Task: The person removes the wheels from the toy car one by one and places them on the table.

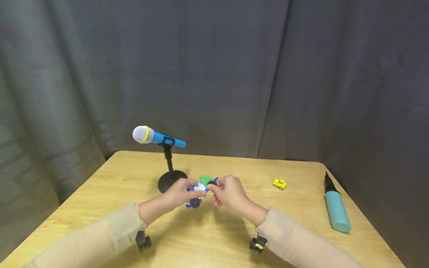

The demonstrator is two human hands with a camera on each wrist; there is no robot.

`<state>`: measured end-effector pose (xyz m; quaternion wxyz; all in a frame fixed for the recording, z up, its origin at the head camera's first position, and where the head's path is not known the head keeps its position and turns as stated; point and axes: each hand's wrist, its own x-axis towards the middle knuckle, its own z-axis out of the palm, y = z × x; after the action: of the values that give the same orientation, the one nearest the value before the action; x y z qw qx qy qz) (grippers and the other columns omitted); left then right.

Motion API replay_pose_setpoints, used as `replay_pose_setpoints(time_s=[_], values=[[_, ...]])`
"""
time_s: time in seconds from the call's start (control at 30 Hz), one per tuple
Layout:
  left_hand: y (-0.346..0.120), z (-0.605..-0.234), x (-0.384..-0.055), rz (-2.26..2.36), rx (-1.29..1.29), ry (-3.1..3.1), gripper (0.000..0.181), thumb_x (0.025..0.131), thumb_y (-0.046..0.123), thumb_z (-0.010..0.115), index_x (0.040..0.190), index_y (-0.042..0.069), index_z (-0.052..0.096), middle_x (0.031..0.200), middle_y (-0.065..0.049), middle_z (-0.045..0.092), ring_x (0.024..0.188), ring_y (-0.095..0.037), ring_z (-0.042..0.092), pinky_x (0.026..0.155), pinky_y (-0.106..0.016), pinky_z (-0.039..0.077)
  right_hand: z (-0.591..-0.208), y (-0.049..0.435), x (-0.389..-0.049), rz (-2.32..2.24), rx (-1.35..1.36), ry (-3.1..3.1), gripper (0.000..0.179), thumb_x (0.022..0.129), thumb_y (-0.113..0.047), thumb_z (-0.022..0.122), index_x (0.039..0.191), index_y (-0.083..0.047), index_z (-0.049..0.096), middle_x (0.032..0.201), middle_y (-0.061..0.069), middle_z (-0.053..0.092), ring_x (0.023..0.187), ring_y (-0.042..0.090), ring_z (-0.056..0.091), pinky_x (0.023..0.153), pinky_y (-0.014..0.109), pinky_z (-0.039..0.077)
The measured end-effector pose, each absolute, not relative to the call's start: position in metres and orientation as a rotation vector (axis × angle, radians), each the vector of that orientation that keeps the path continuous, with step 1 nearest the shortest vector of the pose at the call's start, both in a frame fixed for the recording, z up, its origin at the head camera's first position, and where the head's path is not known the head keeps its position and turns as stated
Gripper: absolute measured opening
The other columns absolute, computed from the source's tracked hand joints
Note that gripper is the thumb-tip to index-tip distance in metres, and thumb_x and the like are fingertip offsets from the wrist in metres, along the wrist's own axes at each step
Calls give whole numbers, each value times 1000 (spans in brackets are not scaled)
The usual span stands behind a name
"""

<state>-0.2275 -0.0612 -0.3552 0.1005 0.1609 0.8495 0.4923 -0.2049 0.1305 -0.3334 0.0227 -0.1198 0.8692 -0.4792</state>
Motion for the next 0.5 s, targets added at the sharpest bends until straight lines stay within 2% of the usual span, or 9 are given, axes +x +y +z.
replay_pose_setpoints(time_s=[0.3, 0.5], values=[[-58, -352, -226, 1400, 521, 2552, 49, 90, 33, 69, 121, -5, 62, 95, -6, 66, 78, -12, 58, 67, -24, 50, -331, 131, -199, -1439, -410, 2791, 25, 93, -15, 66, 74, 1, 63, 54, 4, 63, 47, 13, 61, 47, 29, 54], [-56, -343, -224, 1372, 492, 2580, 48, 90, 31, 70, 122, -4, 62, 96, -8, 66, 77, -13, 58, 65, -25, 49, -328, 131, -197, -1418, -499, 2856, 25, 92, -13, 66, 71, -2, 62, 52, 3, 61, 44, 11, 59, 45, 28, 53]])
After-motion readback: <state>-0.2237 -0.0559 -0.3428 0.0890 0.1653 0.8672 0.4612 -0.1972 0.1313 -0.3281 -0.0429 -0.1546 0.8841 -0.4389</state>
